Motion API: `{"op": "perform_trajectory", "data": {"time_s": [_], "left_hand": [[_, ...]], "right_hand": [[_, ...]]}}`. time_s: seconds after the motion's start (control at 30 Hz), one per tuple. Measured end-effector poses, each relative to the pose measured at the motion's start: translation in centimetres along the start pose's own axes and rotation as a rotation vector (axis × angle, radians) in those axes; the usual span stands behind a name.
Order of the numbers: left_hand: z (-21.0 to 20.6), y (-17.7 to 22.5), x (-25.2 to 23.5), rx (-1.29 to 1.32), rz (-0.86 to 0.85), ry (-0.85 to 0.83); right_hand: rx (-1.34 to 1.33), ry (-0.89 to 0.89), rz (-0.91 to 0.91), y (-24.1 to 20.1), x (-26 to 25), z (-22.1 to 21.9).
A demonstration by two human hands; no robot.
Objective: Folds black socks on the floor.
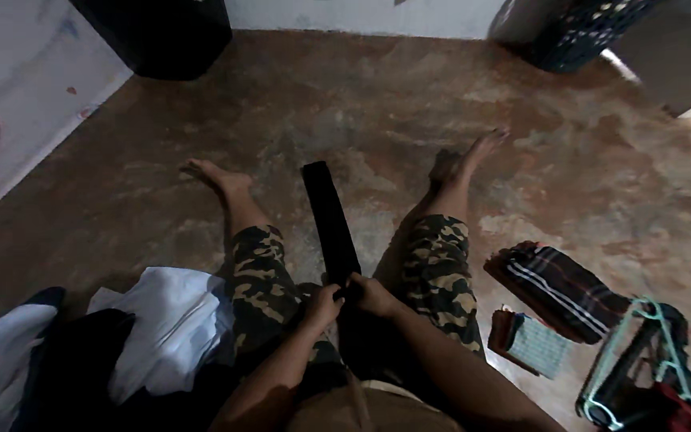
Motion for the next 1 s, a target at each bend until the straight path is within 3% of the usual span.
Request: {"op": "perform_trajectory", "data": {"time_s": [0.2,0.47,0.7,0.87,1.0], "left_hand": [[0.1,-1.2,-0.6,0.067,0.018,-0.050],[-0.5,-1.5,-1.6,0.089,0.061,-0.194],[-1.0,-2.1,-2.2,0.160,0.133,-0.110],[-1.0,-1.8,-2.4,0.055,0.114,-0.101],[-1.3,-2.1,-2.7,0.014,0.123,-0.076]], "right_hand": [[-0.025,-0.063,-0.224,1.6,-0.7,1.3],[-0.043,-0.171,-0.365,2.8,-1.4,0.9],[0.065,-0.147,-0.488,2.2,-1.3,0.7],[0.088,-0.015,-0.475,1.9,-1.5,0.5],[0.225,0.100,-0.284,0.7,-0.4,-0.2]]}}
Point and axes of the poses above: each hand's wrist, its own x-axis away from the middle knuckle, its own z-axis out of the back of the hand, y = z × x, the point moved 2 cm from there along -x, towards the middle knuckle, and after that the axes turned 14 degrees about -z, right-handed, at the moved point
